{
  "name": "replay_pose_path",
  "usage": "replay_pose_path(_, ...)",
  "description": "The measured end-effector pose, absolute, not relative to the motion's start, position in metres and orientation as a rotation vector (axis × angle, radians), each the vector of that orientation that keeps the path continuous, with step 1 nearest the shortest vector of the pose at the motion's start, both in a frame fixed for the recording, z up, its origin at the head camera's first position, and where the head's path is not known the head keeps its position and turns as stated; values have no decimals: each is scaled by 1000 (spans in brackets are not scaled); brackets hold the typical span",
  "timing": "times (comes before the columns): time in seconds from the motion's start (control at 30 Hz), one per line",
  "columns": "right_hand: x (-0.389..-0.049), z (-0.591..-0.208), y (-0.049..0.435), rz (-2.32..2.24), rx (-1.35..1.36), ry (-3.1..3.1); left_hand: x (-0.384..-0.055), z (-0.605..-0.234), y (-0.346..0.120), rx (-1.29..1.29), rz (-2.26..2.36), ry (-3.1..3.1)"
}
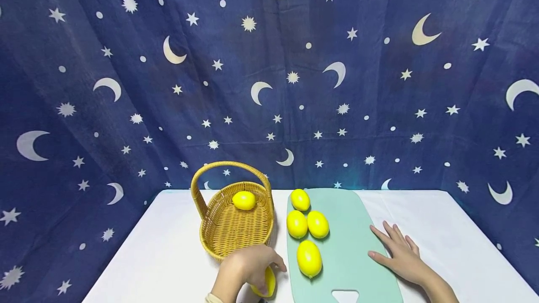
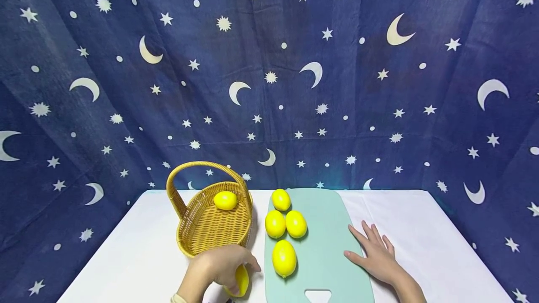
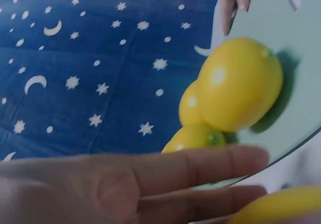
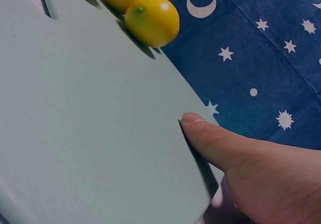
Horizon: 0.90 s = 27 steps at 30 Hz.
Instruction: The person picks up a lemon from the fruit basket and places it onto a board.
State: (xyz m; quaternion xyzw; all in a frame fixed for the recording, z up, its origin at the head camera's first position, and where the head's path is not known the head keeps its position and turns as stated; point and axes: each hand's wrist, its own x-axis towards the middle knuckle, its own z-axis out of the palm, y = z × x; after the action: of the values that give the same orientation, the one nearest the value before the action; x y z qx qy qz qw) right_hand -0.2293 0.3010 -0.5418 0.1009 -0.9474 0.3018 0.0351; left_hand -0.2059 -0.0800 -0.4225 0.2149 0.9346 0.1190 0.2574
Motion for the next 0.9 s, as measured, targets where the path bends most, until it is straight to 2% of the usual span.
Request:
replay_pose_path(0.23,-229,-544,303,923,307,-2916,-201,-428,-71,668,228,2615)
replay_pose_path(0.73,-231,-542,303,931,327,-2895,-195,-426,-79,465,337,2551)
replay_pose_path(0.9,-231,-542,303,918,320,-2900,-206,-432,-79,652,461,2520)
